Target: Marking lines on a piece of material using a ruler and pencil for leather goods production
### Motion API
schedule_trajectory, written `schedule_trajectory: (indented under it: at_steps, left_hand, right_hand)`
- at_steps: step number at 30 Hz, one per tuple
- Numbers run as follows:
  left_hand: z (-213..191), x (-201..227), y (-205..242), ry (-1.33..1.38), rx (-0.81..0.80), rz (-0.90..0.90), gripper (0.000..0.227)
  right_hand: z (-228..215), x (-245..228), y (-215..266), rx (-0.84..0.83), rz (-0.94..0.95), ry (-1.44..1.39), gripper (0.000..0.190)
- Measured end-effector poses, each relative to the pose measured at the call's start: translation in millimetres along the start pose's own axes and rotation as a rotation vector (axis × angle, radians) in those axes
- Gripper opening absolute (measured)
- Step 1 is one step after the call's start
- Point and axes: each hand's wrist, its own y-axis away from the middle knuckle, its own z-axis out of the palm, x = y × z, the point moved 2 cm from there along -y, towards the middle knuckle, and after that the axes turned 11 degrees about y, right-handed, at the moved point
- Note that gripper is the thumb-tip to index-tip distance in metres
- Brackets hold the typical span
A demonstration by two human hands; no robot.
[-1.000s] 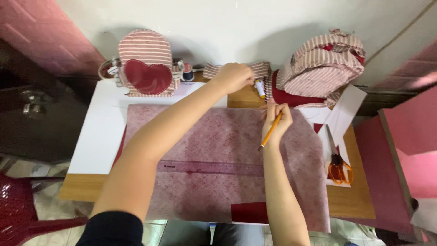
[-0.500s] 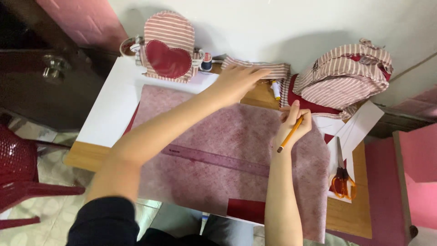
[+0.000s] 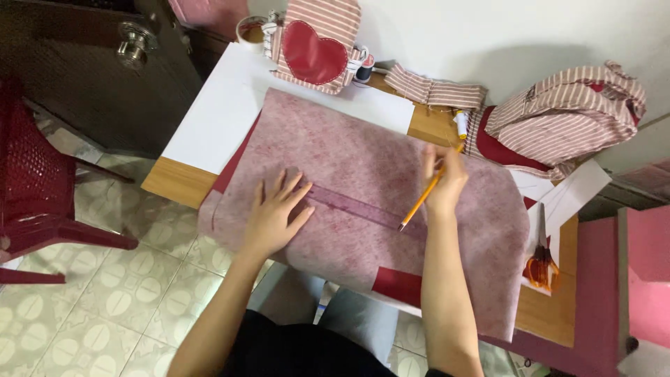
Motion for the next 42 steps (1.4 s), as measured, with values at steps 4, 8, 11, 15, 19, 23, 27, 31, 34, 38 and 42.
schedule_trajectory:
  at_steps: [4,8,11,15,19,23,27,31,34,38,42]
  left_hand:
    - [9.5,-11.3,6.0,0.017,0.056,0.031,0.054]
    - [15.6,-23.2,9.0,-0.004,0.191,0.083,0.048]
    - [15.2,-20.8,14.3,0.003,0.223,0.110,0.047]
    - [18.0,-26.4,13.1,0.008,0.201,0.111,0.051]
    - [17.0,-25.7,12.3,-0.024,0.226,0.168,0.052]
    - [20.8,-29.2,11.7,-0.022,0.209,0.181,0.055]
    - [18.8,-28.1,15.4,-0.043,0.244,0.207,0.055]
    - [12.0,-24.7,18.5,-0.035,0.223,0.220,0.055]
    - [13.3,-25.7,18.7,-0.016,0.240,0.199,0.055]
    - [17.6,-24.4,21.5,-0.019,0.231,0.163,0.055]
    - [16.6,-24.4,18.4,-0.056,0.231,0.183,0.055]
  right_hand:
    - [-30.0,-42.5,-2.8,0.009,-0.209,-0.046,0.006]
    - [-70.0,-77.1,32.1,-0.140,-0.107,0.005,0.009]
    - [-105.1,-105.4,80.2,-0.273,0.040,0.034,0.008]
    - [-145.5,-97.0,135.2,-0.300,0.129,0.268,0.032]
    - [-151.5,-80.2,148.9,-0.277,0.189,0.324,0.052]
    - [-148.4,-84.3,144.8,-0.263,0.054,0.404,0.053]
    - [-145.1,-58.7,159.6,-0.284,0.003,0.459,0.058]
    - [-147.4,-64.6,160.0,-0.314,0.008,0.477,0.055]
    - [-146.8,-71.6,156.7,-0.321,-0.002,0.470,0.057]
    - [-146.1,-65.4,158.5,-0.327,0.045,0.475,0.057]
    - [-139.9,-59.0,163.9,-0.279,0.084,0.547,0.058]
